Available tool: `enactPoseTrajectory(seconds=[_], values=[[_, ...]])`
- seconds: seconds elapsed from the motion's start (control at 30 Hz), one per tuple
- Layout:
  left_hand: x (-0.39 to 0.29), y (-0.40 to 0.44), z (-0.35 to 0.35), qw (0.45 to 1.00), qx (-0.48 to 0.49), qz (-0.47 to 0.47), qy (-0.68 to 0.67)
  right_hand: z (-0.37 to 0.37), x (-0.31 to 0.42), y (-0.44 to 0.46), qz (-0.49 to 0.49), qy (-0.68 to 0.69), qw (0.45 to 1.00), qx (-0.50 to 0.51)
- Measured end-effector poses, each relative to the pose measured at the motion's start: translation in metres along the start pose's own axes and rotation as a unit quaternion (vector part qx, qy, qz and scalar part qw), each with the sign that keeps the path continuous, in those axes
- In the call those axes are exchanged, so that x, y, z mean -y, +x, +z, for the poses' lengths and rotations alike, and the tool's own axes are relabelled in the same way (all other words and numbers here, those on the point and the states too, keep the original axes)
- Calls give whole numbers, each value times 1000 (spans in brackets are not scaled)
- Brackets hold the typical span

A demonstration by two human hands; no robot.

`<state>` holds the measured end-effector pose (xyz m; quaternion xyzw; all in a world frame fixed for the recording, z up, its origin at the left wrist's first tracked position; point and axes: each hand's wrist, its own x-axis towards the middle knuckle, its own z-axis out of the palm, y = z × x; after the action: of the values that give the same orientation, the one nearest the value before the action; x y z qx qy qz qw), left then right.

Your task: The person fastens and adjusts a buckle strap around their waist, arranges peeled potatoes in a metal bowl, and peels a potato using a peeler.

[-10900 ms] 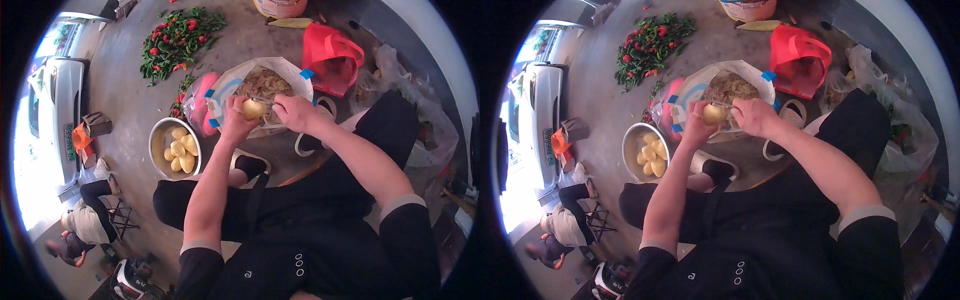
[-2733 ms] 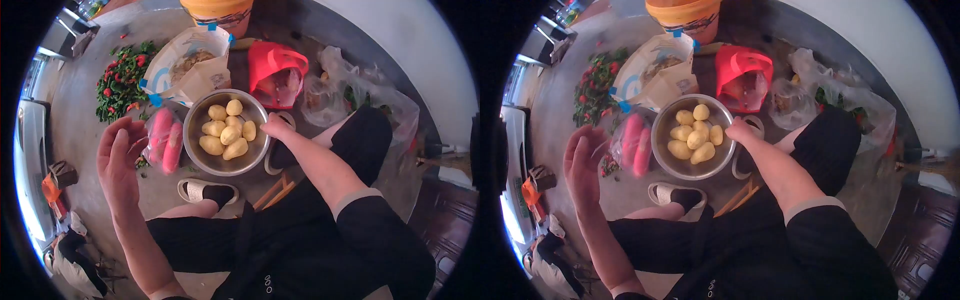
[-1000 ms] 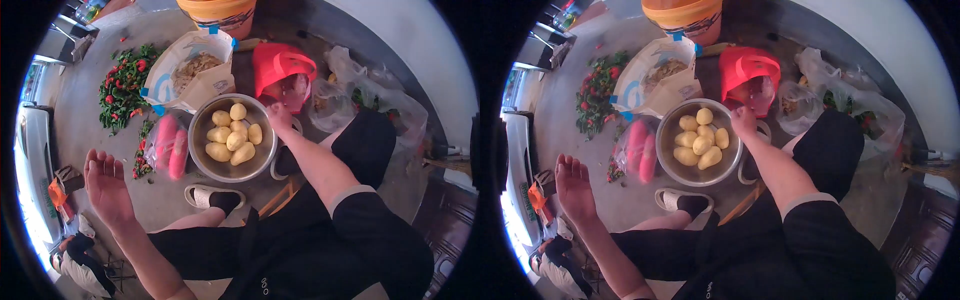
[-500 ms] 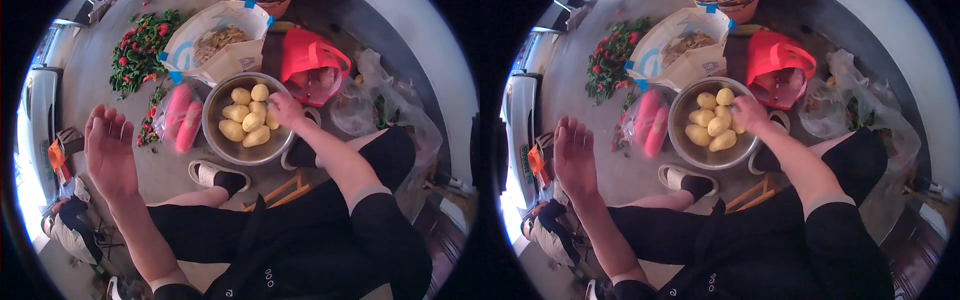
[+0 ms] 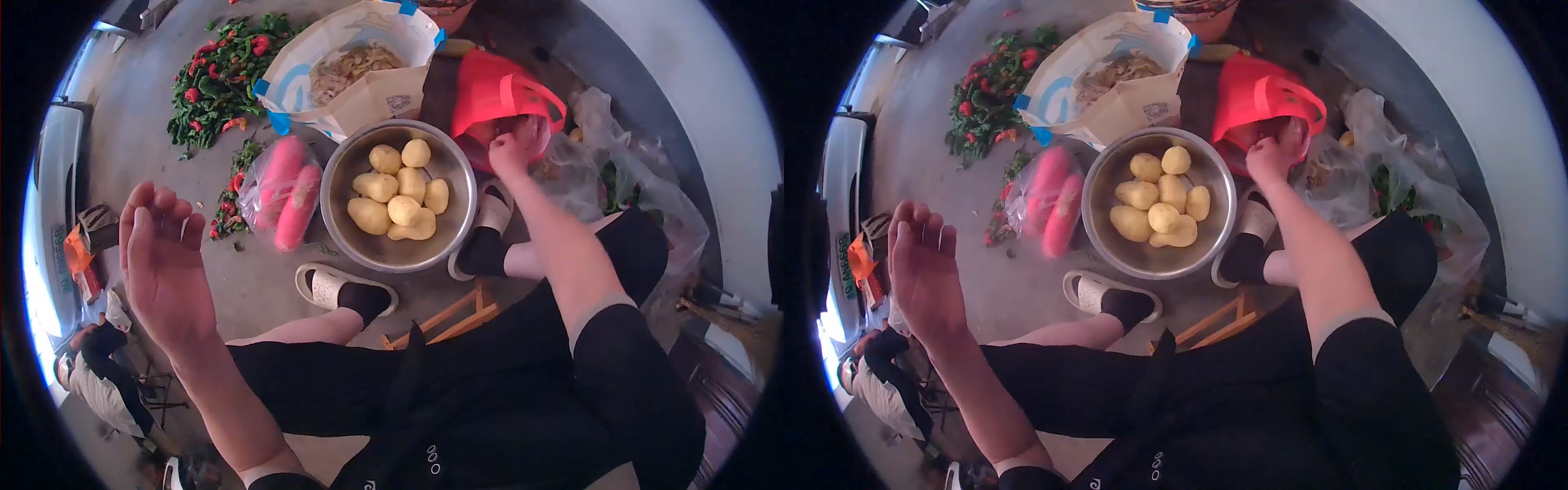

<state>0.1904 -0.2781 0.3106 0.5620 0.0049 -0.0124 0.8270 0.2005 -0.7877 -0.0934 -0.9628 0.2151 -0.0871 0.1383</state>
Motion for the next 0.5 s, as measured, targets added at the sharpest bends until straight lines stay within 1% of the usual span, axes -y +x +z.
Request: enactPoseTrajectory(seconds=[0.1,0.2,0.23,0.27,0.33,0.37,0.43,0.5], values=[[3,0,0,1000,-7,-12,9,-6,-13,28,26,-14,994,102],[5,1,5,999,-20,-14,22,14,-4,35,102,-60,989,86],[5,1,7,999,-18,-16,26,15,4,37,201,48,967,147],[6,2,8,999,-14,-17,27,15,12,40,308,136,923,188],[8,5,9,999,0,-22,23,36,-1,44,308,143,925,173],[9,6,8,999,10,-29,19,49,-9,49,342,217,899,168],[10,6,8,999,18,-38,19,87,-38,58,406,357,827,153],[12,7,11,999,15,-42,22,78,-32,54,409,450,774,178]])
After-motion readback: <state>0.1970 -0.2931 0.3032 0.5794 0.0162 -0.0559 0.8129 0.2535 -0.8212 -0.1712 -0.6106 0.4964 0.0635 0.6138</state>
